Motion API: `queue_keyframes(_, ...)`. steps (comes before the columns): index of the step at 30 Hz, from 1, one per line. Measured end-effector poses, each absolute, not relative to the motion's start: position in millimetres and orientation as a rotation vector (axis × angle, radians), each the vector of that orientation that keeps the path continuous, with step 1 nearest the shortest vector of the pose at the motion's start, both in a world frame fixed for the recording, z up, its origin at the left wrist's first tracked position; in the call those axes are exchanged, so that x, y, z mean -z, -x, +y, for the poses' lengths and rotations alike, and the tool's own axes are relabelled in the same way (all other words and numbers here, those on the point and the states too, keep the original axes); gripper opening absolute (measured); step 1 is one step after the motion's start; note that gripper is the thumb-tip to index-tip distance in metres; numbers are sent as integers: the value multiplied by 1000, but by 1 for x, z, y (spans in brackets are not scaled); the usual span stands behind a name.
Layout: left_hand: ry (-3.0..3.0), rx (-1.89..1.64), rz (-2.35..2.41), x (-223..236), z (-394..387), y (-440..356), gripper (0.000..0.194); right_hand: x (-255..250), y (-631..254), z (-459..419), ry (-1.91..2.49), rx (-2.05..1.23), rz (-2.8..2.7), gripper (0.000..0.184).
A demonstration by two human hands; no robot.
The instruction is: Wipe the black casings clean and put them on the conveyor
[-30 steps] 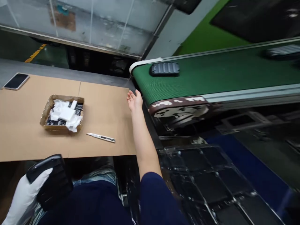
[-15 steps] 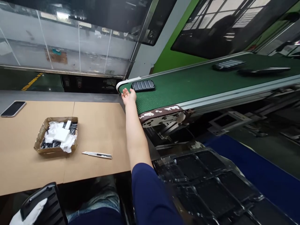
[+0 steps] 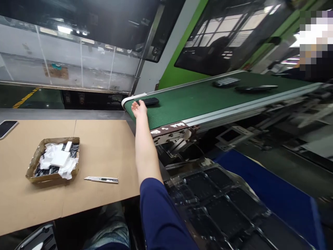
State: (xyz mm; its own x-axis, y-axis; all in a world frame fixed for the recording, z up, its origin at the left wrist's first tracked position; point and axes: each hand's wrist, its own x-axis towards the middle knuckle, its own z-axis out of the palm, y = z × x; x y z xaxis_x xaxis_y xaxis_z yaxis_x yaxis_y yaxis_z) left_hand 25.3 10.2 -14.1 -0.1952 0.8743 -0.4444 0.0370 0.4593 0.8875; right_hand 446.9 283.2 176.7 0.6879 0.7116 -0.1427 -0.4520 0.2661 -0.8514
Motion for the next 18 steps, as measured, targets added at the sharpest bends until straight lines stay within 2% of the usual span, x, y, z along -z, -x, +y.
queue_keyframes(5,-873,-900,1537,27,53,-58,28,-178,-447,281,1207,-699,-363,20)
queue_keyframes(10,-842,-877,1620,30,17,-25,24,-172,-420,280,1367,-615,-493,21)
queue_keyframes(14,-767,-912,1598,14,-16,-10,38,-126,-369,262,1441,-827,-701,22)
queue_keyframes(18,-751,-906,1496,-5,-7,-15,44,-57,-324,220,1555,-1105,-838,23)
